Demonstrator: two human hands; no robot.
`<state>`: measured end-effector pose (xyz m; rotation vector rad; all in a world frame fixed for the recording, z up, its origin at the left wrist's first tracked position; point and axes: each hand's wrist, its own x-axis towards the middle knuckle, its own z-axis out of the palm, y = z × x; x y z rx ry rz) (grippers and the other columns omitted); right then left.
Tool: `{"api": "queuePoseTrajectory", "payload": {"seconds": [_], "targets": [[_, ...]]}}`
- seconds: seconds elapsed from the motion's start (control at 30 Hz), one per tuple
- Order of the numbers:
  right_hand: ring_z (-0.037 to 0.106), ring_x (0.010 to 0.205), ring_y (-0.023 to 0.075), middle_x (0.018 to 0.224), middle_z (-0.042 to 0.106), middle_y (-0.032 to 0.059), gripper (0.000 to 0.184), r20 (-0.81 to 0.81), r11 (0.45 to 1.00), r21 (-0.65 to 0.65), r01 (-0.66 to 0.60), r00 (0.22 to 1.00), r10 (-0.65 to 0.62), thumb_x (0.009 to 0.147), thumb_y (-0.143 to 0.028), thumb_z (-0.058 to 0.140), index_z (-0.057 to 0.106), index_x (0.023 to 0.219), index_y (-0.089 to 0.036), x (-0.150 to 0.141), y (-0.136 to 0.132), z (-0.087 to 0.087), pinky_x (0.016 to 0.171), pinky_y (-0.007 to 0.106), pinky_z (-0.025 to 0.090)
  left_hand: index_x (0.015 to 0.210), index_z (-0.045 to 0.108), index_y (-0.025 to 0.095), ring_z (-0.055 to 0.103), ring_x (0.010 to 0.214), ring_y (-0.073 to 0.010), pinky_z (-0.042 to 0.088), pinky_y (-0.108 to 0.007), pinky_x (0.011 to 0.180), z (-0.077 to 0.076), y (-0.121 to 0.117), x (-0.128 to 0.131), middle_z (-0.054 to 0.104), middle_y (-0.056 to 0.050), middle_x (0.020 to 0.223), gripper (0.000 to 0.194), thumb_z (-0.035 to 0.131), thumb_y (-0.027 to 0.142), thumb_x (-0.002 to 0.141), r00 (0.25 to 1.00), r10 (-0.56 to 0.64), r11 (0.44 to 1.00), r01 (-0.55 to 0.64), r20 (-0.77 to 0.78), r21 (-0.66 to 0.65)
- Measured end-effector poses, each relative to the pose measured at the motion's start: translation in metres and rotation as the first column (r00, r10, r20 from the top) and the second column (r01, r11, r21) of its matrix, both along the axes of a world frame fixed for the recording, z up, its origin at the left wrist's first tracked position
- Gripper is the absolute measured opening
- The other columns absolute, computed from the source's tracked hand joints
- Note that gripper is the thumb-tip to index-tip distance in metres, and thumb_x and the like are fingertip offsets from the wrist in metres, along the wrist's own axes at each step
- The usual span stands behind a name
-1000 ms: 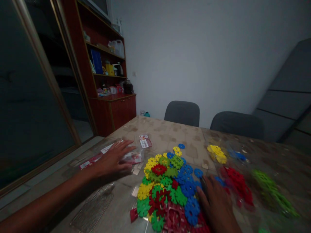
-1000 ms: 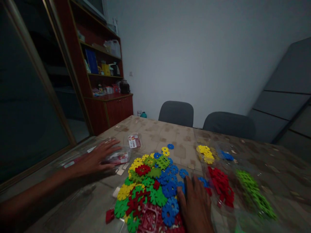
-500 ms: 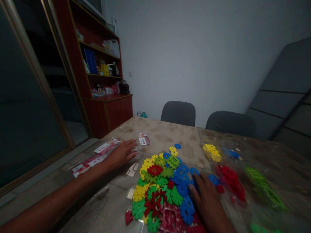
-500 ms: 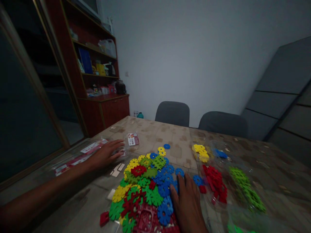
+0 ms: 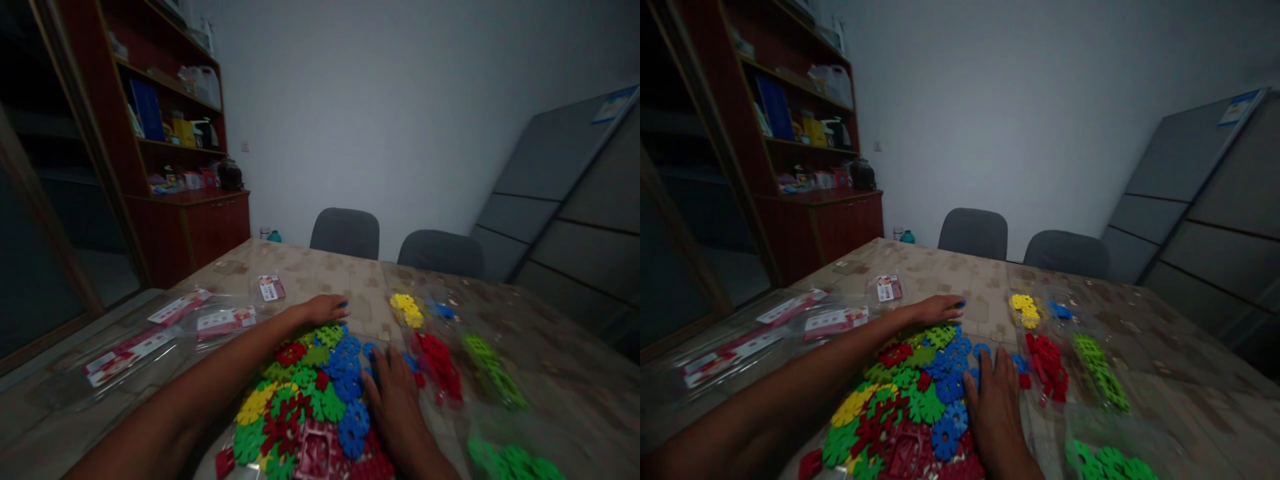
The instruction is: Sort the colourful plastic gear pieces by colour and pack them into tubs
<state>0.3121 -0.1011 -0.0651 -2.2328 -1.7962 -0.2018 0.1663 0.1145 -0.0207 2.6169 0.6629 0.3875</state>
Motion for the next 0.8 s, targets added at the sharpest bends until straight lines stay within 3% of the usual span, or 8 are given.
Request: {"api": "queuePoseTrajectory", "payload": {"seconds": [0.1, 0.2, 0.33, 0.47, 0.6, 0.7, 0.8], "targets": [[0.043, 0.139, 0.0392, 0.150, 0.048, 0.0246, 0.051, 0.005, 0.997, -0.061, 0.037, 0.999, -0.037, 0.099, -0.039, 0.044, 0.056, 0.139, -0.011, 0.002, 0.004, 0.015, 0.111, 0.055, 0.036, 0.124, 0.061, 0.018, 0.063, 0.106, -0.0255, 0.055, -0.046, 0.089, -0.004, 0.004, 0.001, 0.061, -0.009, 0.127, 0.030, 0.060, 0.034, 0.099, 0.999, -0.038, 0.998, 0.037, -0.020, -0.045], [0.046, 0.135, 0.0428, 0.145, 0.050, 0.0298, 0.053, -0.024, 0.990, -0.127, 0.057, 0.998, -0.061, 0.100, -0.040, 0.043, 0.055, 0.140, -0.008, 0.005, 0.004, 0.027, 0.107, 0.058, 0.037, 0.122, 0.064, 0.019, 0.063, 0.112, -0.0273, 0.050, -0.046, 0.098, -0.002, -0.003, -0.010, 0.064, -0.010, 0.128, 0.031, 0.056, 0.039, 0.100, 0.996, -0.084, 0.992, 0.082, -0.029, -0.091], [0.050, 0.133, 0.0396, 0.141, 0.056, 0.0257, 0.053, -0.073, 0.988, -0.153, 0.030, 0.996, -0.042, 0.101, -0.041, 0.041, 0.054, 0.142, -0.010, -0.007, -0.004, 0.034, 0.105, 0.054, 0.040, 0.119, 0.070, 0.024, 0.064, 0.116, -0.0279, 0.046, -0.035, 0.102, 0.013, -0.026, -0.031, 0.071, -0.005, 0.124, 0.043, 0.046, 0.053, 0.100, 0.989, -0.150, 0.977, 0.147, -0.008, -0.156], [0.044, 0.140, 0.0362, 0.150, 0.049, 0.0204, 0.056, -0.229, 0.980, -0.174, -0.100, 0.972, 0.059, 0.098, -0.042, 0.044, 0.051, 0.146, -0.013, -0.023, -0.020, 0.034, 0.111, 0.052, 0.038, 0.118, 0.071, 0.026, 0.068, 0.110, -0.0253, 0.049, -0.032, 0.097, 0.030, -0.054, -0.060, 0.074, -0.002, 0.119, 0.045, 0.043, 0.054, 0.099, 0.990, -0.130, 0.971, 0.137, 0.049, -0.196], [0.046, 0.139, 0.0309, 0.150, 0.051, 0.0143, 0.055, -0.312, 0.983, 0.012, -0.183, 0.933, 0.178, 0.098, -0.045, 0.038, 0.054, 0.143, -0.016, -0.016, -0.025, 0.028, 0.114, 0.049, 0.037, 0.130, 0.063, 0.025, 0.059, 0.124, -0.0262, 0.043, -0.038, 0.107, 0.028, -0.075, -0.103, 0.065, -0.004, 0.135, 0.047, 0.037, 0.050, 0.100, 0.987, 0.108, 0.983, -0.088, 0.123, -0.158], [0.052, 0.133, 0.0313, 0.142, 0.059, 0.0166, 0.056, -0.285, 0.984, 0.117, -0.133, 0.945, 0.161, 0.099, -0.043, 0.032, 0.058, 0.137, -0.012, -0.002, -0.016, 0.019, 0.113, 0.050, 0.038, 0.140, 0.053, 0.019, 0.049, 0.135, -0.0320, 0.035, -0.049, 0.114, 0.012, -0.088, -0.134, 0.056, -0.011, 0.145, 0.053, 0.034, 0.048, 0.099, 0.932, 0.335, 0.940, -0.320, 0.138, -0.118], [0.055, 0.129, 0.0335, 0.138, 0.062, 0.0191, 0.057, -0.259, 0.987, 0.109, -0.114, 0.956, 0.139, 0.098, -0.042, 0.031, 0.060, 0.134, -0.009, 0.005, -0.007, 0.006, 0.110, 0.053, 0.040, 0.144, 0.048, 0.019, 0.042, 0.140, -0.0344, 0.031, -0.053, 0.117, -0.009, -0.104, -0.152, 0.047, -0.013, 0.152, 0.058, 0.040, 0.052, 0.097, 0.887, 0.453, 0.892, -0.448, 0.090, -0.066]]}}
